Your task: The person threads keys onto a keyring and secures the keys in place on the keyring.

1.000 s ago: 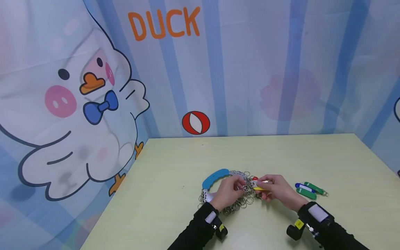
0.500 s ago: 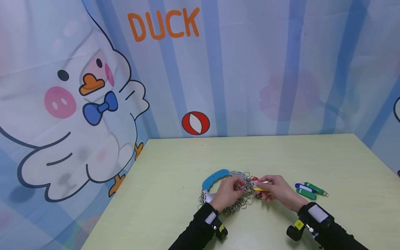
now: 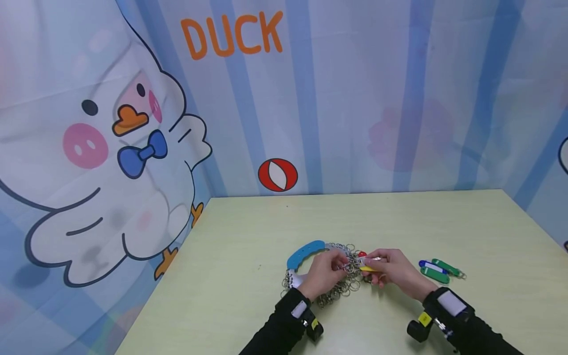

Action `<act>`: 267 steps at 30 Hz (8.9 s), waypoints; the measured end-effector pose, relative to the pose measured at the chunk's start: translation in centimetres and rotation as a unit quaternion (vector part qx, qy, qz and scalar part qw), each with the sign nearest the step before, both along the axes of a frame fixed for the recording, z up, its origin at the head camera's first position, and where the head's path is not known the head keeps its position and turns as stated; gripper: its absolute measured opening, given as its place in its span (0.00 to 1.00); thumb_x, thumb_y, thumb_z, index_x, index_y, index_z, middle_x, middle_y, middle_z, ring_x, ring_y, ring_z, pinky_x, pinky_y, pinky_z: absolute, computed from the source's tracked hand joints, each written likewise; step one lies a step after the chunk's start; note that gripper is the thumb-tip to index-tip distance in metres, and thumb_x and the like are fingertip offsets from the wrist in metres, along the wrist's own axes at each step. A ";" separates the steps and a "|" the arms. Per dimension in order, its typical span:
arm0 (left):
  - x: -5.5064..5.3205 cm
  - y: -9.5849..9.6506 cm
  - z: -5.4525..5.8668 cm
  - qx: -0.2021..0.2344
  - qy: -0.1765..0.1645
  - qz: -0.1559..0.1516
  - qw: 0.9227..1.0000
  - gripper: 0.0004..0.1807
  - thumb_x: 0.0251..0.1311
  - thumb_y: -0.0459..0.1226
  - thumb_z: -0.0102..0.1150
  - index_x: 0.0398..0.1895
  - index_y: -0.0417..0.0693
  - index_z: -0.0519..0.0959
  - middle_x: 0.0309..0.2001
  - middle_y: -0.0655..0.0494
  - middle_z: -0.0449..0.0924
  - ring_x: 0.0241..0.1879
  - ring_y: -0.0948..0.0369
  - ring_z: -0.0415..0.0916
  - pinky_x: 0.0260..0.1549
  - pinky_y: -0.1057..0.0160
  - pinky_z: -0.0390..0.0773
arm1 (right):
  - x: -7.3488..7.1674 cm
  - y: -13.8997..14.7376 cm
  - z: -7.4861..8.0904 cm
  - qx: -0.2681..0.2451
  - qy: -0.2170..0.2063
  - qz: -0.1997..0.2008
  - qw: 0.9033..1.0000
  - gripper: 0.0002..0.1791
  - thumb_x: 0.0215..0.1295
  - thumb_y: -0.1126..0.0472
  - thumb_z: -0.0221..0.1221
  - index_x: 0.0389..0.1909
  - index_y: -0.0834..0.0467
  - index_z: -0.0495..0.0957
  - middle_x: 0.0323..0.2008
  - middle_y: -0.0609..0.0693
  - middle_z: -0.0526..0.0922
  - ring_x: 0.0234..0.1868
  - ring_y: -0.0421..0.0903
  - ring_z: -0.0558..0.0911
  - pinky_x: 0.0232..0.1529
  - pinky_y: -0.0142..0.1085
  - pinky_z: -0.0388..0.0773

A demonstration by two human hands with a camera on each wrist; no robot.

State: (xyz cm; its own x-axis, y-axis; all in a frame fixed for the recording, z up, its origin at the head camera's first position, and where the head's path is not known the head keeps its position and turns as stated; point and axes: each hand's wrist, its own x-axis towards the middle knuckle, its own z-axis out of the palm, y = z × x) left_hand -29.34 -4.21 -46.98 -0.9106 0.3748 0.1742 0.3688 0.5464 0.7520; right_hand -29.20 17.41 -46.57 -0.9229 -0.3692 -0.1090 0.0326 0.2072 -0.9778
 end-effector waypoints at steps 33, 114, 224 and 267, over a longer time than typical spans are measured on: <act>0.2 -0.2 0.1 -0.062 0.081 -0.036 0.994 0.07 0.51 0.26 0.64 0.32 0.44 0.80 0.30 0.53 0.79 0.29 0.69 0.69 0.32 0.75 0.68 | -0.1 0.3 0.2 0.102 0.039 -0.051 0.993 0.17 0.68 0.56 0.57 0.48 0.66 0.76 0.26 0.51 0.85 0.21 0.43 0.78 0.21 0.33 0.70; 0.3 -0.5 -0.6 -0.119 0.056 -0.066 0.989 0.03 0.59 0.33 0.59 0.35 0.48 0.79 0.34 0.58 0.74 0.38 0.65 0.59 0.41 0.67 0.58 | 0.5 0.7 0.3 0.012 -0.015 0.062 0.998 0.17 0.72 0.53 0.51 0.43 0.66 0.69 0.29 0.49 0.74 0.25 0.41 0.71 0.27 0.32 0.70; 1.3 -0.3 0.3 0.021 0.069 0.013 0.997 0.09 0.50 0.28 0.61 0.36 0.39 0.83 0.33 0.51 0.86 0.32 0.68 0.79 0.32 0.76 0.75 | 1.1 -3.5 1.0 0.143 0.250 -0.034 0.957 0.05 0.62 0.64 0.62 0.38 0.59 0.81 0.35 0.51 0.82 0.34 0.39 0.80 0.35 0.29 0.77; 1.4 -0.5 0.0 0.024 0.133 0.018 0.991 0.06 0.50 0.32 0.65 0.34 0.43 0.84 0.32 0.53 0.86 0.34 0.63 0.81 0.34 0.74 0.77 | 0.7 -4.3 0.5 -0.055 0.008 -0.031 0.998 0.12 0.68 0.65 0.56 0.45 0.71 0.73 0.30 0.48 0.83 0.27 0.41 0.83 0.32 0.36 0.82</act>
State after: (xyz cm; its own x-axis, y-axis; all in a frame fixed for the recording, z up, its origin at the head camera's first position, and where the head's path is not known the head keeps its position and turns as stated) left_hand -27.92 -4.69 -46.99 -0.8428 0.3292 0.4258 0.5382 0.5286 0.6565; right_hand -28.46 13.10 -46.05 -0.9454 -0.3211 -0.0554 0.0255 0.0967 -0.9950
